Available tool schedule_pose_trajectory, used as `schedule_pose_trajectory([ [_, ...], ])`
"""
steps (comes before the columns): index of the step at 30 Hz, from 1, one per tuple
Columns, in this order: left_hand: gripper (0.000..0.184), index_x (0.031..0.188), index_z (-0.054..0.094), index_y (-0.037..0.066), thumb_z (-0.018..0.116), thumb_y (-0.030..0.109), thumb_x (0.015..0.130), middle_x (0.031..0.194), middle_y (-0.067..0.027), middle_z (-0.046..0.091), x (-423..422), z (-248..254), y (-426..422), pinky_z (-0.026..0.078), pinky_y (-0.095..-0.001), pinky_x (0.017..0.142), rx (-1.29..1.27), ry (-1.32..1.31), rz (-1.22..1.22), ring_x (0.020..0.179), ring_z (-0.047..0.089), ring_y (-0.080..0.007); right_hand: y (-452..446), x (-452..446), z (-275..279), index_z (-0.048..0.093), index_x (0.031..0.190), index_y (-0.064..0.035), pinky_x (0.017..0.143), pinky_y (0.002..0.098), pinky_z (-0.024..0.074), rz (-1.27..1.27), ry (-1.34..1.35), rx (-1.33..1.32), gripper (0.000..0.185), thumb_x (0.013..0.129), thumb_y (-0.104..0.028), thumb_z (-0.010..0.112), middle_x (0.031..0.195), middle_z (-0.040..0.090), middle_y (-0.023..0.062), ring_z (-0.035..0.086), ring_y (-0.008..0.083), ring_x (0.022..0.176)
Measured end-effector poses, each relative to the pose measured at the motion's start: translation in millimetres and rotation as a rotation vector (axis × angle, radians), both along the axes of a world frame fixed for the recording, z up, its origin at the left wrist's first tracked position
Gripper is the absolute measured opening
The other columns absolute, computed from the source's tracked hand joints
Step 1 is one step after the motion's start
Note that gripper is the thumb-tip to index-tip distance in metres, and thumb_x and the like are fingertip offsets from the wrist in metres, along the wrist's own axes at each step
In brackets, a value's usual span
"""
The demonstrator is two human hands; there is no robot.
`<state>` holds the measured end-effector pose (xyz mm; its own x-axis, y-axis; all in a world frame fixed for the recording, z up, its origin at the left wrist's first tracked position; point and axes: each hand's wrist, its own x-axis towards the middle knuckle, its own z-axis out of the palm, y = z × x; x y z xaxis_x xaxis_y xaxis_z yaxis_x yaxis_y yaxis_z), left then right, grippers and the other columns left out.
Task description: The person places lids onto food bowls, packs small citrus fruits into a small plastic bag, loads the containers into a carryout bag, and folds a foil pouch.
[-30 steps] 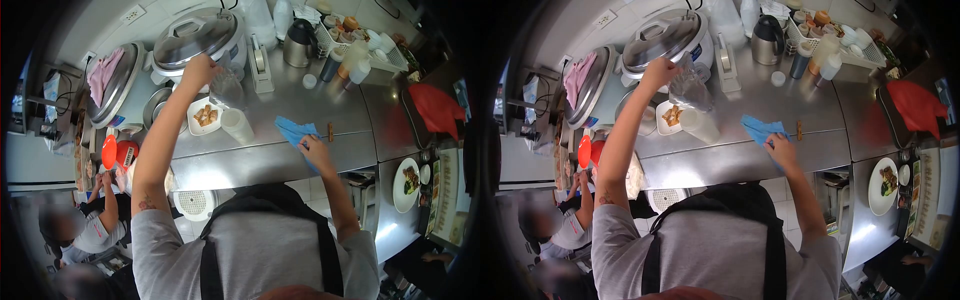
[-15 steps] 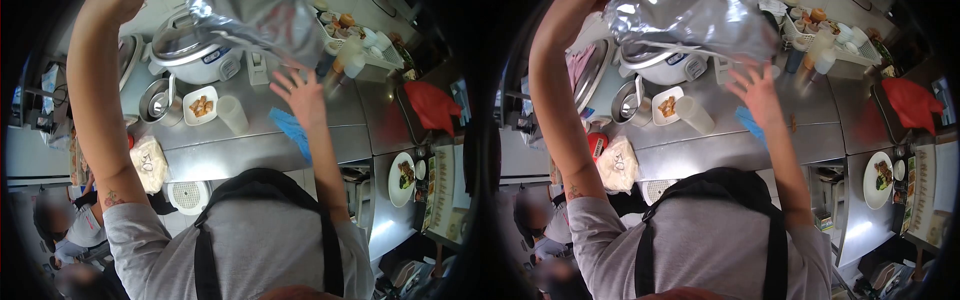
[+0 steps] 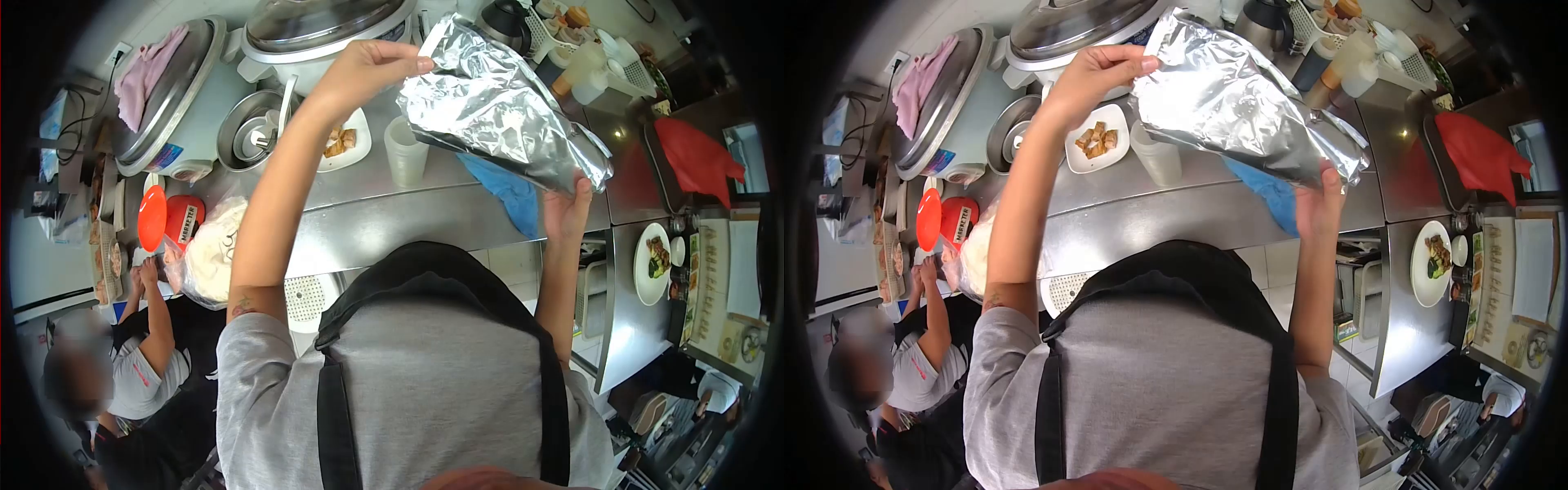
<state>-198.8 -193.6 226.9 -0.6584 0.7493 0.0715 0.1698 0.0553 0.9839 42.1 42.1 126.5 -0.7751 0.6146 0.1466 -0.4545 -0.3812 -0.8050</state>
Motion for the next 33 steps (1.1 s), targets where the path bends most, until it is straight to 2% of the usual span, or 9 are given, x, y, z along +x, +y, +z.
schedule_pose_trajectory([
  [1, 0.023, 0.097, 0.070, 0.003, 0.069, 0.022, 0.083, 0.087, -0.0006, 0.068, -2, -8, -1, 0.045, -0.0229, 0.077, 0.005, -0.008, 0.015, 0.079, 0.058, -0.0063, -2, 0, 0, 0.041, 0.133, -0.0031, 0.101, 0.0455, 0.0404, -0.042, -0.016, 0.035, 0.074, 0.077, -0.040, 0.072, 0.133, 0.047, 0.0110, 0.048, 0.0266, 0.121],
  [7, 0.025, 0.102, 0.069, 0.002, 0.067, 0.021, 0.085, 0.092, -0.0028, 0.068, 2, -33, -6, 0.047, -0.0250, 0.082, 0.160, -0.133, 0.031, 0.086, 0.059, -0.0083, 1, 2, 9, 0.044, 0.127, -0.0027, 0.093, 0.0390, 0.0444, -0.182, -0.074, 0.251, 0.069, 0.075, -0.036, 0.075, 0.117, 0.056, 0.0080, 0.054, 0.0220, 0.110],
  [8, 0.026, 0.104, 0.068, 0.001, 0.066, 0.020, 0.086, 0.093, -0.0036, 0.068, 2, -38, -6, 0.047, -0.0249, 0.082, 0.170, -0.142, 0.039, 0.086, 0.060, -0.0089, -3, 0, 16, 0.046, 0.124, -0.0023, 0.088, 0.0354, 0.0452, -0.239, -0.081, 0.289, 0.067, 0.075, -0.036, 0.076, 0.112, 0.056, 0.0070, 0.055, 0.0189, 0.102],
  [11, 0.028, 0.108, 0.066, 0.000, 0.064, 0.018, 0.087, 0.097, -0.0051, 0.068, -1, -50, -9, 0.046, -0.0253, 0.084, 0.199, -0.160, 0.059, 0.088, 0.060, -0.0100, -6, -2, 35, 0.046, 0.123, -0.0017, 0.084, 0.0342, 0.0454, -0.282, -0.125, 0.436, 0.066, 0.074, -0.036, 0.076, 0.112, 0.056, 0.0073, 0.055, 0.0175, 0.100],
  [16, 0.030, 0.111, 0.063, -0.002, 0.062, 0.018, 0.089, 0.101, -0.0056, 0.067, 1, -55, -14, 0.048, -0.0262, 0.085, 0.268, -0.200, 0.082, 0.090, 0.060, -0.0105, -29, -14, 72, 0.034, 0.138, -0.0007, 0.087, 0.0229, 0.0361, -0.282, -0.106, 0.515, 0.086, 0.072, -0.034, 0.077, 0.111, 0.055, 0.0021, 0.050, 0.0095, 0.096],
  [20, 0.029, 0.113, 0.062, -0.002, 0.061, 0.016, 0.090, 0.102, -0.0063, 0.067, 3, -60, -16, 0.048, -0.0254, 0.083, 0.314, -0.225, 0.110, 0.091, 0.061, -0.0106, -28, -17, 80, 0.034, 0.138, 0.0001, 0.088, 0.0235, 0.0350, -0.286, -0.163, 0.551, 0.087, 0.071, -0.035, 0.078, 0.116, 0.053, 0.0023, 0.049, 0.0091, 0.097],
  [23, 0.028, 0.112, 0.063, -0.002, 0.060, 0.015, 0.090, 0.102, -0.0065, 0.067, 2, -66, -17, 0.049, -0.0252, 0.082, 0.337, -0.248, 0.131, 0.090, 0.061, -0.0106, -27, -19, 87, 0.036, 0.136, 0.0010, 0.084, 0.0270, 0.0431, -0.320, -0.167, 0.608, 0.089, 0.068, -0.036, 0.081, 0.117, 0.054, 0.0076, 0.055, 0.0153, 0.098],
  [28, 0.025, 0.110, 0.064, 0.000, 0.060, 0.015, 0.090, 0.101, -0.0065, 0.067, 4, -75, -15, 0.050, -0.0253, 0.080, 0.388, -0.315, 0.151, 0.090, 0.061, -0.0107, -31, -24, 103, 0.036, 0.135, 0.0031, 0.089, 0.0301, 0.0449, -0.258, -0.117, 0.589, 0.087, 0.067, -0.025, 0.083, 0.116, 0.055, 0.0100, 0.056, 0.0179, 0.103],
  [33, 0.024, 0.110, 0.064, -0.001, 0.059, 0.014, 0.091, 0.100, -0.0058, 0.066, 9, -74, -16, 0.050, -0.0257, 0.080, 0.410, -0.326, 0.169, 0.089, 0.061, -0.0110, -38, -28, 115, 0.037, 0.134, 0.0036, 0.083, 0.0259, 0.0464, -0.238, -0.060, 0.602, 0.081, 0.070, -0.017, 0.082, 0.112, 0.056, 0.0091, 0.057, 0.0156, 0.097],
])
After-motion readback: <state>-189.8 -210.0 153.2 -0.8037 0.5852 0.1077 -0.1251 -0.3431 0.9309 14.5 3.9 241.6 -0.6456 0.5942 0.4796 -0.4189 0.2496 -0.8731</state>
